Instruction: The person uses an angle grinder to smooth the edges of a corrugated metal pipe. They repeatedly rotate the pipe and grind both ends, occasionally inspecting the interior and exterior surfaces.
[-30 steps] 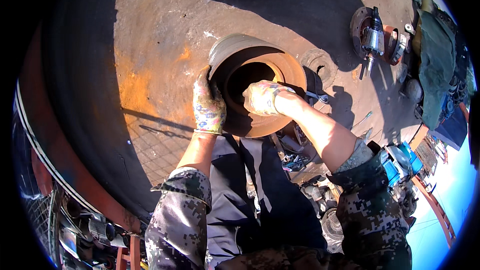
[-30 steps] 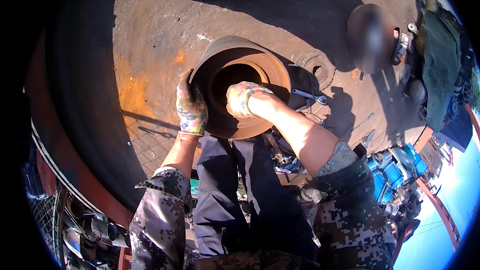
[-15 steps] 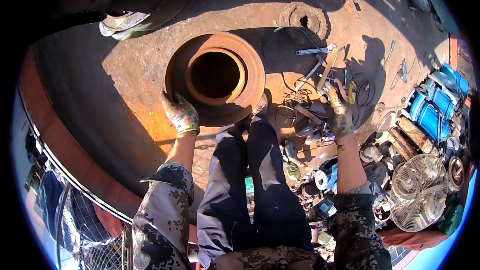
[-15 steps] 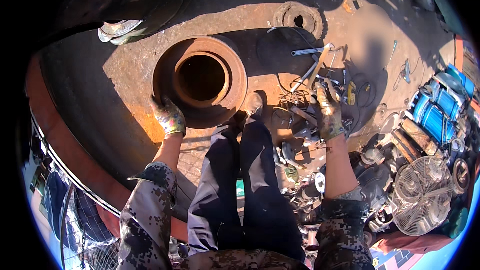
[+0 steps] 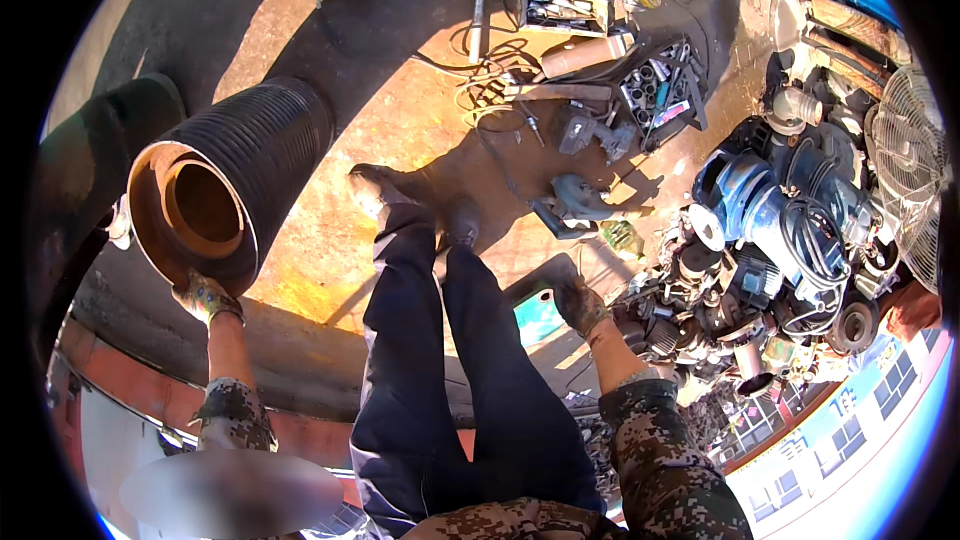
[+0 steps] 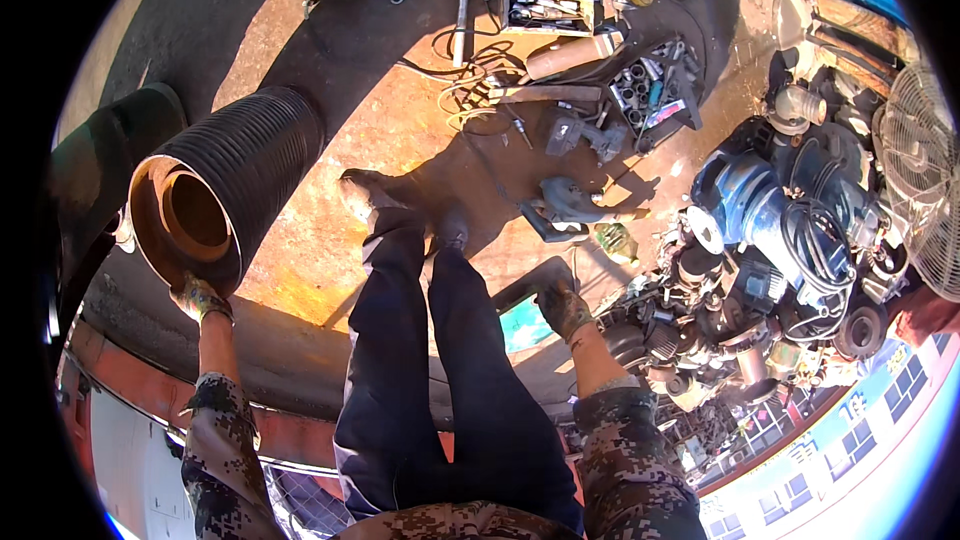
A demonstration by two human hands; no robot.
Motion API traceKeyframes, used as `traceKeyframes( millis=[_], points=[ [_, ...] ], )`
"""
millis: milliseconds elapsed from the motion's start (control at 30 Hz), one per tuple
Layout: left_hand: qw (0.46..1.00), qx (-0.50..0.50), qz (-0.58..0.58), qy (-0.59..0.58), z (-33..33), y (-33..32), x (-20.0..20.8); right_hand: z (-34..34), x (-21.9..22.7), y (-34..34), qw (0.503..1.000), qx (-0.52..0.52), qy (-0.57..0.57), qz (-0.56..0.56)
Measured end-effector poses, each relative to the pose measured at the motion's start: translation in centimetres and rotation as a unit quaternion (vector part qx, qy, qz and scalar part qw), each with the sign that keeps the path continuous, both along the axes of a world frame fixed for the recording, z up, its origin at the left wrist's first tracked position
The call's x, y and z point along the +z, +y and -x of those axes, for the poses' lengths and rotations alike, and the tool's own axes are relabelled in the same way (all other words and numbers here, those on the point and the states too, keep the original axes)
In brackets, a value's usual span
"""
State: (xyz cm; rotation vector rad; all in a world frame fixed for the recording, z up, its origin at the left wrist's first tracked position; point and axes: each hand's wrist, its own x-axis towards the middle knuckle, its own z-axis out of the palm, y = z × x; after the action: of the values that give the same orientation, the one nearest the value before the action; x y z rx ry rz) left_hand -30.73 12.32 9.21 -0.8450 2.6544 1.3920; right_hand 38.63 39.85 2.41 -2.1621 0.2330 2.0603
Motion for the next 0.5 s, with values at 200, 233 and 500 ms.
traceKeyframes(
  millis=[200, 233, 500],
  points=[
    [0.988, -0.076, 0.133, -0.021, 2.9, -2.8, -1.9, -1.9, -17.5, 1.1, 0.913, -0.399, 0.082, 0.006],
    [0.987, -0.060, 0.133, -0.062, 1.4, 0.1, -2.1, -3.5, -19.9, 1.3, 0.832, -0.544, 0.107, 0.038],
    [0.839, -0.312, 0.435, 0.096, -1.0, 4.3, 2.3, -3.0, -23.4, -0.2, 0.758, 0.382, -0.243, -0.470]
  ],
)
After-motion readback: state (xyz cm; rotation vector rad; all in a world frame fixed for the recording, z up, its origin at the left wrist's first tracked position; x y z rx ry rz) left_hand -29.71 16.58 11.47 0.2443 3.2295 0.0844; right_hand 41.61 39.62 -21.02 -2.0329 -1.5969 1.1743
